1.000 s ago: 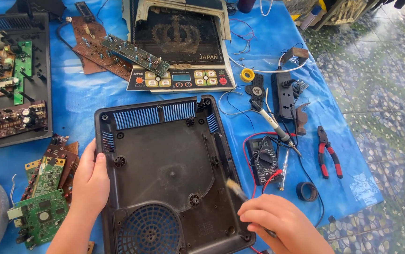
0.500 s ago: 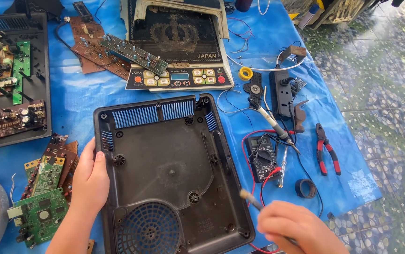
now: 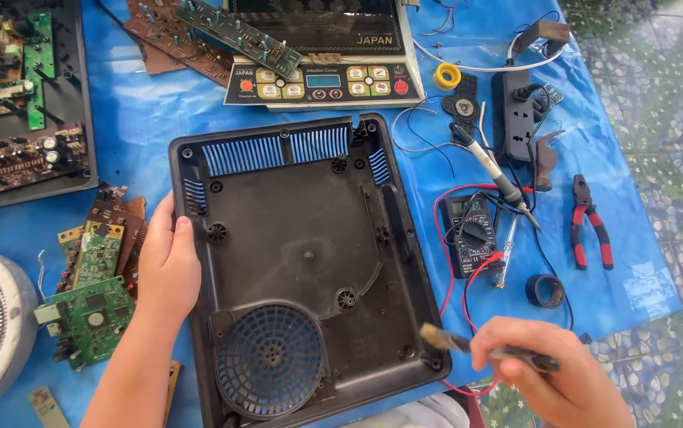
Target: Cleaning the plastic casing of a disassembled induction cooker using a brush to remove dust from vents and surfaces.
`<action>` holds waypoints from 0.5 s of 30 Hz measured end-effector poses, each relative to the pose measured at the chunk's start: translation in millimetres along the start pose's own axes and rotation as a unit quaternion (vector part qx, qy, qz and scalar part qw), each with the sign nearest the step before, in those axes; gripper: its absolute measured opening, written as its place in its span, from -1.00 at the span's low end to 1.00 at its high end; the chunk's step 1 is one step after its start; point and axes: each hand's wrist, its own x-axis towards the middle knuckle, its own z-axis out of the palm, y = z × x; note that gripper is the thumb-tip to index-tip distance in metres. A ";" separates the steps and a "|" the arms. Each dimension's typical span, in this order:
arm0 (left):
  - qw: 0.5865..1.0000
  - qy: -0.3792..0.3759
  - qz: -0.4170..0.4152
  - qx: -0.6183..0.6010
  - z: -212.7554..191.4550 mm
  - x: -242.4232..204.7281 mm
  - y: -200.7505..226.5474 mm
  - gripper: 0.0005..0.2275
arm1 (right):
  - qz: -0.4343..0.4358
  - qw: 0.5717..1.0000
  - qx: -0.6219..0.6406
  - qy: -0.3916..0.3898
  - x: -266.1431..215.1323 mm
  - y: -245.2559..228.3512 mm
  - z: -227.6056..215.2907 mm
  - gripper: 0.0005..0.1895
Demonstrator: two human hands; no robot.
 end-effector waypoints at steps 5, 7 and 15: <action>1.000 0.003 0.009 -0.005 -0.1 -0.5 -2.2 -0.53 | -0.036 0.996 -0.079 -0.022 23.5 -6.6 -6.0 -0.64; 1.000 -0.002 0.000 -0.020 -0.7 0.1 -1.0 -0.52 | -0.187 0.981 -0.055 0.017 43.0 -23.5 -4.0 -0.74; 0.997 -0.010 -0.072 -0.023 -4.0 -1.4 14.2 -0.50 | -0.274 0.956 -0.101 0.021 135.0 -44.2 -19.6 -0.70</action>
